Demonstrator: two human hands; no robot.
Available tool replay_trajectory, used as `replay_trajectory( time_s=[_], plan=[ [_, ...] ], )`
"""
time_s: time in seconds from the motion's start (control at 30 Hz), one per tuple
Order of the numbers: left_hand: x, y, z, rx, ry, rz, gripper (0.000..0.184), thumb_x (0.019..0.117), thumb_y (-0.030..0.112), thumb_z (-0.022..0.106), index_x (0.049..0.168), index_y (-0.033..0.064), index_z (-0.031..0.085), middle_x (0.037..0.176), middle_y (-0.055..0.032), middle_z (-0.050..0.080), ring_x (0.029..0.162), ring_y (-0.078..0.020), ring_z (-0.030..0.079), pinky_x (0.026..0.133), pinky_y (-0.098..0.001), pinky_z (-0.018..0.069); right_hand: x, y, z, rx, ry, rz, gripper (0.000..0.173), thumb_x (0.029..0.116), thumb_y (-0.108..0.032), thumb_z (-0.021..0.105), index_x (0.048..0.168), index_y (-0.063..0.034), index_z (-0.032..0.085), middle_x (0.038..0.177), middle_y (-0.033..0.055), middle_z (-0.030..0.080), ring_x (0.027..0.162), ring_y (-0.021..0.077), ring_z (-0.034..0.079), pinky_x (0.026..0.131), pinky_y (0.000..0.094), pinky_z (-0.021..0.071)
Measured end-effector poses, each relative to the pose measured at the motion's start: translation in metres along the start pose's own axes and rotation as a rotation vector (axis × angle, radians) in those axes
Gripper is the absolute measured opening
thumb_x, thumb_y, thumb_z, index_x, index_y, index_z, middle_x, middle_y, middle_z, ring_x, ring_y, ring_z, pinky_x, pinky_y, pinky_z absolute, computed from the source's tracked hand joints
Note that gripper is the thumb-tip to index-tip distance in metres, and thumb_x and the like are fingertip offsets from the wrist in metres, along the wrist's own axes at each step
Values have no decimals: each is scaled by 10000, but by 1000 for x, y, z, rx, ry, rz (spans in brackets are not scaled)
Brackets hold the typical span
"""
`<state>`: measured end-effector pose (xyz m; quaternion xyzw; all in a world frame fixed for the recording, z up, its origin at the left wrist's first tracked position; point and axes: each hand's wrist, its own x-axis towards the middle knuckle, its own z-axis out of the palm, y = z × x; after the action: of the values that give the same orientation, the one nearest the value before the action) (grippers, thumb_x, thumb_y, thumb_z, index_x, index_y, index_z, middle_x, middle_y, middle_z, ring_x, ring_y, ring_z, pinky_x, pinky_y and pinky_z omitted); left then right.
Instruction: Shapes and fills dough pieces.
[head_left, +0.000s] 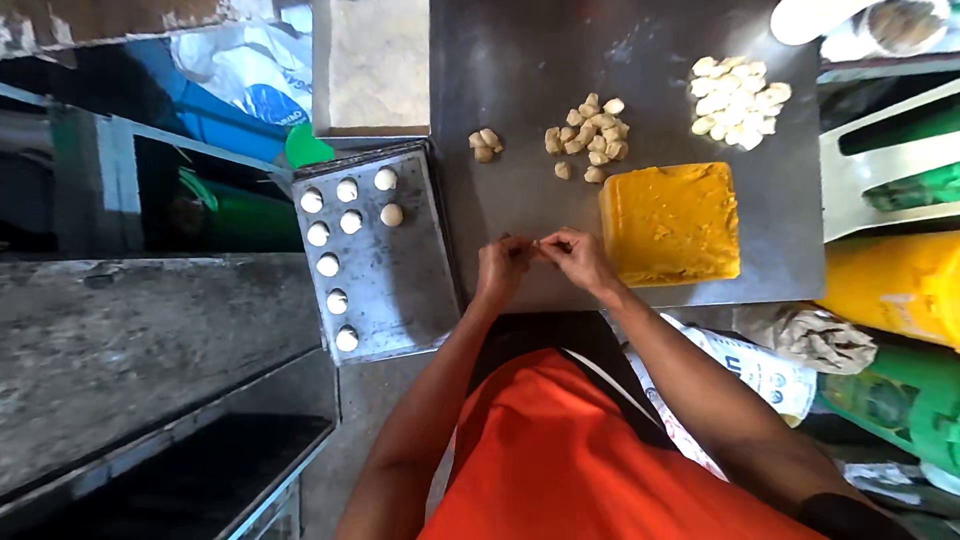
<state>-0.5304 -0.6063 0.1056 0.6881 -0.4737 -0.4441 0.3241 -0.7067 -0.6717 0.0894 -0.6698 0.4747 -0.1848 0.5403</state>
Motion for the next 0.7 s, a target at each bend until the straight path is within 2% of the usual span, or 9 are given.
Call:
replay_trajectory(
  time_s=[0.1, 0.17, 0.23, 0.33, 0.37, 0.47, 0.53, 0.6, 0.7],
  plan=[
    [1, -30, 12, 267, -14, 126, 82, 948, 84, 713, 1018, 53, 741, 1026, -129, 667, 851, -242, 681, 780, -433, 612, 0, 14, 16, 10, -172, 196, 507, 872, 22, 720, 1334, -148, 601, 1298, 126, 635, 962, 281, 713, 807, 497, 631],
    [2, -61, 31, 363, -94, 118, 99, 965, 80, 682, 1041, 42, 731, 1113, -155, 668, 933, -294, 694, 842, -484, 610, -4, 46, 44, -133, -81, 170, 465, 823, 76, 715, 1251, -101, 675, 1230, 162, 647, 1017, 330, 675, 832, 545, 590],
    [2, -93, 50, 373, -122, 58, 169, 979, 108, 659, 1122, 52, 729, 1173, -151, 670, 970, -291, 702, 865, -493, 608, -8, 76, 61, -221, -50, 114, 361, 859, 78, 683, 1193, -59, 707, 1228, 182, 643, 1064, 352, 660, 888, 543, 575],
    [-3, -104, 54, 293, -92, -82, 466, 942, 154, 705, 1387, 75, 593, 1324, -167, 613, 1013, -277, 707, 878, -472, 618, 0, 90, 51, -189, -81, 102, 319, 943, -116, 737, 1262, -124, 722, 1180, 144, 652, 952, 264, 677, 821, 451, 605],
    [-9, -104, 53, 262, -67, -122, 506, 920, 163, 737, 1393, 78, 581, 1357, -170, 593, 1034, -275, 701, 888, -465, 616, -2, 90, 47, -183, -89, 110, 362, 942, -163, 756, 1301, -162, 714, 1166, 125, 649, 900, 235, 674, 772, 420, 610],
    [-8, -101, 55, 230, 0, -144, 273, 916, 137, 754, 1171, 45, 721, 1226, -160, 651, 993, -267, 694, 880, -456, 607, -1, 102, 52, -180, -86, 47, 298, 943, -75, 711, 1223, -167, 758, 1128, 95, 686, 917, 208, 688, 823, 416, 609],
    [-4, -100, 58, 230, 17, -120, 151, 938, 98, 725, 1075, 40, 747, 1171, -160, 674, 989, -282, 698, 891, -471, 601, 3, 105, 61, -190, -74, -3, 207, 945, -16, 670, 1108, -89, 775, 1097, 113, 701, 952, 228, 692, 874, 438, 595],
    [1, -105, 62, 227, 46, -104, 111, 933, 61, 711, 1035, 41, 751, 1160, -164, 673, 988, -293, 695, 886, -479, 599, 13, 96, 61, -262, -109, -7, 136, 933, -19, 686, 1033, -54, 771, 1068, 132, 686, 937, 257, 682, 853, 458, 589],
    [4, -116, 68, 264, 24, -136, 116, 946, 135, 718, 1034, 63, 744, 1176, -149, 675, 980, -298, 701, 876, -498, 604, 19, 70, 62, -458, -167, 88, 166, 887, -62, 754, 1048, -88, 726, 1156, 146, 642, 942, 331, 674, 760, 566, 589]
  ],
)
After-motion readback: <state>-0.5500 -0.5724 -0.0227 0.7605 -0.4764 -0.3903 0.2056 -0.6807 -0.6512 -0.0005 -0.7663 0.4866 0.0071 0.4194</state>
